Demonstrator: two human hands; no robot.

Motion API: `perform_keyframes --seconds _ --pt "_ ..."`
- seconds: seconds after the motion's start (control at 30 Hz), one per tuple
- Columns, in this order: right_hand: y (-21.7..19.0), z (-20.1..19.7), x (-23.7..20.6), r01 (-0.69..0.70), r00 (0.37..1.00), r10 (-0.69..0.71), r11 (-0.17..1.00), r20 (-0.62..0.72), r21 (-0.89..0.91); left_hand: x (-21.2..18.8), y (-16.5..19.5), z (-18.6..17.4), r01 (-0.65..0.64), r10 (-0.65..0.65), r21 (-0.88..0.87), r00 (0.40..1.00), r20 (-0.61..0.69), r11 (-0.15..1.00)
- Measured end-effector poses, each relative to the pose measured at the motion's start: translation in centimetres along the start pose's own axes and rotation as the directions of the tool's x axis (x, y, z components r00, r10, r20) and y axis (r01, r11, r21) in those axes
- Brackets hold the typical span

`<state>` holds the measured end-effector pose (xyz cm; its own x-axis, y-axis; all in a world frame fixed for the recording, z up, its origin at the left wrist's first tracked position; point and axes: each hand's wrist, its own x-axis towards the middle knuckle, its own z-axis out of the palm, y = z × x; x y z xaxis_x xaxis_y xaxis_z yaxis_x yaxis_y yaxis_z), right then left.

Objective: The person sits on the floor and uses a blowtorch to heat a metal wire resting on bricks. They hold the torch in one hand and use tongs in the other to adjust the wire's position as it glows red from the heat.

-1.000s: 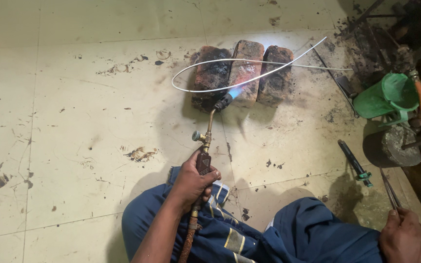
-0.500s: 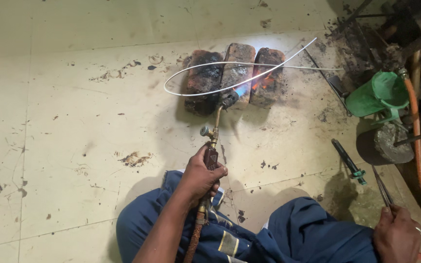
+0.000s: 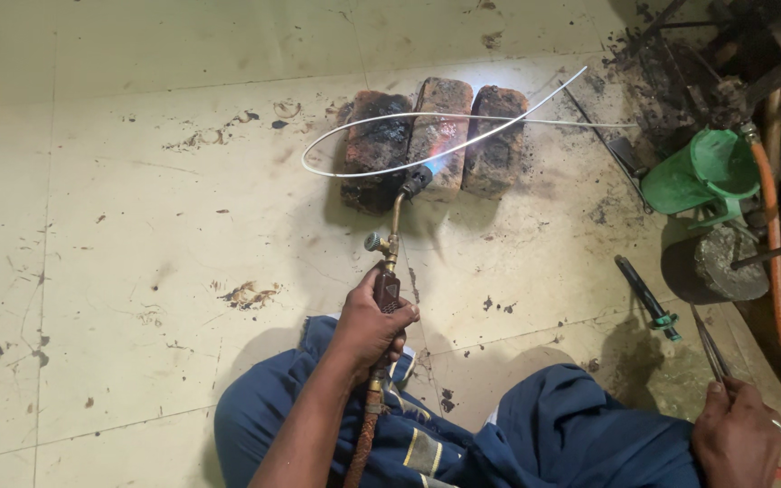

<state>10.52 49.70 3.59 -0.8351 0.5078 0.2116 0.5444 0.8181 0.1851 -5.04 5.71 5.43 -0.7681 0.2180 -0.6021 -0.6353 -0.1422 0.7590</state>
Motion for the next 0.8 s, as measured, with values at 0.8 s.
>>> perform_keyframes --seconds 0.8 --pt "0.13 0.24 0.35 -0.084 0.995 0.082 0.996 0.059 0.033 -0.29 0.60 0.39 0.004 -0.005 0.023 1.000 0.016 1.000"
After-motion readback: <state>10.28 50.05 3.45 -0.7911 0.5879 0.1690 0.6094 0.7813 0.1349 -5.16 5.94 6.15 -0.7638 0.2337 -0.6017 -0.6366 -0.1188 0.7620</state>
